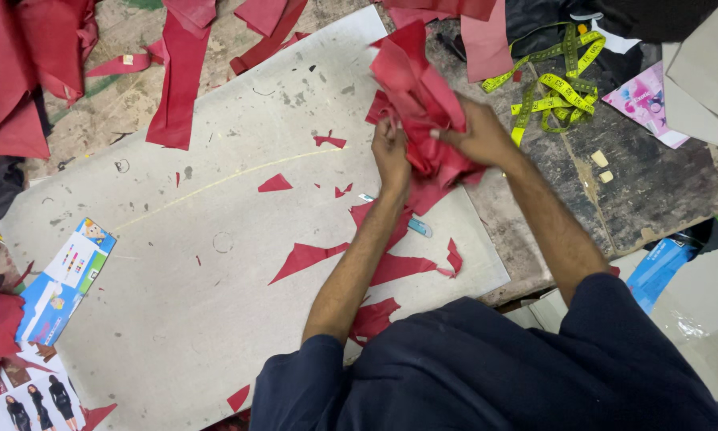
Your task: The person cuts red fabric pieces on a worktable using a rotary cutter. They repeatedly position and cut the fabric, then gather and stack the cut pieces on the table.
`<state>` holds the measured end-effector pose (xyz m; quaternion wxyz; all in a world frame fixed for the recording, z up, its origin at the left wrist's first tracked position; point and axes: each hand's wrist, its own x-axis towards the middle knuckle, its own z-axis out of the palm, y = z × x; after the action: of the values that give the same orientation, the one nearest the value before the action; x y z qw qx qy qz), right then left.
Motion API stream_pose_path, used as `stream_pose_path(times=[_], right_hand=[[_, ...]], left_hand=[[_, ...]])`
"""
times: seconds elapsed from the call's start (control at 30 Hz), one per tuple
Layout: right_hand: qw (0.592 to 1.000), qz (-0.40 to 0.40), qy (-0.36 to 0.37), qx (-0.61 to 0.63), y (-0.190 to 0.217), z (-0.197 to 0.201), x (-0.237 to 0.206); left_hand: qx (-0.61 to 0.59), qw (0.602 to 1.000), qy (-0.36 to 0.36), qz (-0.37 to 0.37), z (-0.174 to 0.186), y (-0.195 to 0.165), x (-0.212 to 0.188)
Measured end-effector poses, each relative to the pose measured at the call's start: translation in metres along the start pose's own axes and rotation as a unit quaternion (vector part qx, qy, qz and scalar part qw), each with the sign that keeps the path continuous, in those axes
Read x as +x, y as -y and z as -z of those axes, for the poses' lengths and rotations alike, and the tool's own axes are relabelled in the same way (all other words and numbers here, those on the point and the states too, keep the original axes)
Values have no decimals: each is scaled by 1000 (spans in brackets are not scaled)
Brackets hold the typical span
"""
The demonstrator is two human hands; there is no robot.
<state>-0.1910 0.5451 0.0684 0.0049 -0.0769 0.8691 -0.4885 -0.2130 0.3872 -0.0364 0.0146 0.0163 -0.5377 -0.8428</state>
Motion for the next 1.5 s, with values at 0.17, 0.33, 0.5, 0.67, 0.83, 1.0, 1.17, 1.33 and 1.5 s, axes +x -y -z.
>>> stream_pose_path(times=[0.17,0.33,0.5,0.67,0.83,1.0,1.17,1.33,1.5], right_hand=[[992,15,-79,-95,-23,53,96],[945,38,-207,-252,-39,75,147],[924,77,-225,-299,-54,58,130],[865,237,-192,-399,-30,10,63],[946,165,-186,-209,3,-12,6],[932,-26,-190,309,-41,-27,-6],[879,-150,-162,423,-97,-47,-28],[693,-220,-124,675,-94,-36,-60],[856,-197,-103,467,-65,-18,-50]], left_hand=[[-92,991,60,79,-43,-15,80],[-76,991,54,95,-75,-20,124],[-72,996,8,53,-74,3,119],[-3,997,-71,-37,-59,16,81],[87,983,-107,-121,-44,-3,-3],[246,951,-74,-169,-25,-44,-49],[598,744,196,-223,-23,-42,-62],[662,655,284,-227,-18,-27,-81],[586,708,336,-206,-24,-63,-76]])
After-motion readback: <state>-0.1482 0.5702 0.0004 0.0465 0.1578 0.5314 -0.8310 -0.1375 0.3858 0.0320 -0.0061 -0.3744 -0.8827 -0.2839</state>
